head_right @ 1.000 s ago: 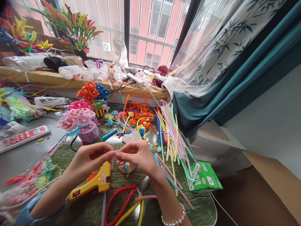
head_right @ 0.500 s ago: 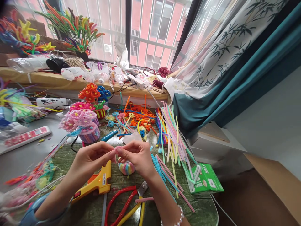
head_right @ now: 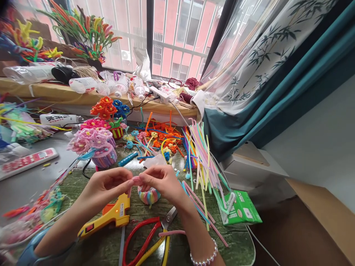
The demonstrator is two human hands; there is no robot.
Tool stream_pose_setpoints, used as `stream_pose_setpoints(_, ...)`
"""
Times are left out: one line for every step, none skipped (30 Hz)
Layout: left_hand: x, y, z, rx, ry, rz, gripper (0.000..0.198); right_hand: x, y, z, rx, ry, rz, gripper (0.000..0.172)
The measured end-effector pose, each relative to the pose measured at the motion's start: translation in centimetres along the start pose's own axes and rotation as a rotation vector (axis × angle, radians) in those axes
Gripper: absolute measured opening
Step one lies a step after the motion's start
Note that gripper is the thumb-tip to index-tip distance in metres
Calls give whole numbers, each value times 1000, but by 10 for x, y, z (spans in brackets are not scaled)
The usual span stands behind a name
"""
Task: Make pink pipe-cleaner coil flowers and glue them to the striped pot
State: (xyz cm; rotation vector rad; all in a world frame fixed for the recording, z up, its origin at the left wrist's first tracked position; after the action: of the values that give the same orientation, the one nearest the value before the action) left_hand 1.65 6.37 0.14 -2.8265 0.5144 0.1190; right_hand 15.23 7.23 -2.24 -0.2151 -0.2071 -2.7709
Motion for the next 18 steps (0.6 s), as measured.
stream_pose_setpoints(1,0,2,-6,0,21,23,-1,1,-1,18,28,23,33)
stream_pose_setpoints(2,0,3,-11,2,42,24,-1,1,-2,34,47,39,32)
stream_pose_setpoints(4,0,5,-17,4,57,24,-1,2,-3,44,58,49,32)
stream_pose_setpoints(5,0,6,-20,7,68,24,-1,2,-4,50,61,54,31)
stream_pose_setpoints(6,0,8,-24,7,71,24,-1,2,-4,50,57,51,31)
stream_pose_setpoints(5,0,9,-29,2,65,24,-1,2,-4,44,51,41,31)
stream_pose_setpoints(5,-1,10,-34,-4,51,24,-1,2,-4,34,45,27,30)
stream_pose_setpoints(4,-1,10,-37,-8,33,25,-2,2,-3,23,40,12,30)
stream_pose_setpoints(3,-1,11,-40,-6,13,25,-2,2,-2,11,37,-2,29)
stream_pose_setpoints(2,-2,12,-42,0,-4,26,-2,3,0,-3,36,-14,28)
stream_pose_setpoints(2,-2,13,-44,7,-17,26,-3,3,1,-15,37,-21,27)
stream_pose_setpoints(1,-2,13,-42,12,-26,26,-2,3,2,-25,42,-24,26)
stream_pose_setpoints(1,-2,14,-41,15,-29,25,-2,4,3,-34,48,-25,25)
stream_pose_setpoints(1,-2,15,-38,16,-30,25,-2,5,4,-42,54,-27,25)
stream_pose_setpoints(1,-1,16,-35,15,-30,24,-2,5,5,-52,60,-30,24)
stream_pose_setpoints(1,-1,16,-33,16,-25,23,-2,6,6,-61,66,-33,24)
stream_pose_setpoints(2,-1,16,-30,21,-19,22,-2,6,7,-71,70,-36,23)
stream_pose_setpoints(2,-1,16,-26,25,-14,22,-3,7,8,-82,72,-40,22)
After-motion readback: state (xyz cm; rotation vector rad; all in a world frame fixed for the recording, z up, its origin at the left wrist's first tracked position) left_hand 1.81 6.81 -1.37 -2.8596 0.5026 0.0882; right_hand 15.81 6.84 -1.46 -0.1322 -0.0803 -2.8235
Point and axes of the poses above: each hand's wrist, its own y-axis away from the middle knuckle, its own x-axis out of the palm, z = x × y, the point moved 8 cm from there along -y, towards the middle knuckle, and after that the axes turned 8 degrees about x, right-handed, at the moved point
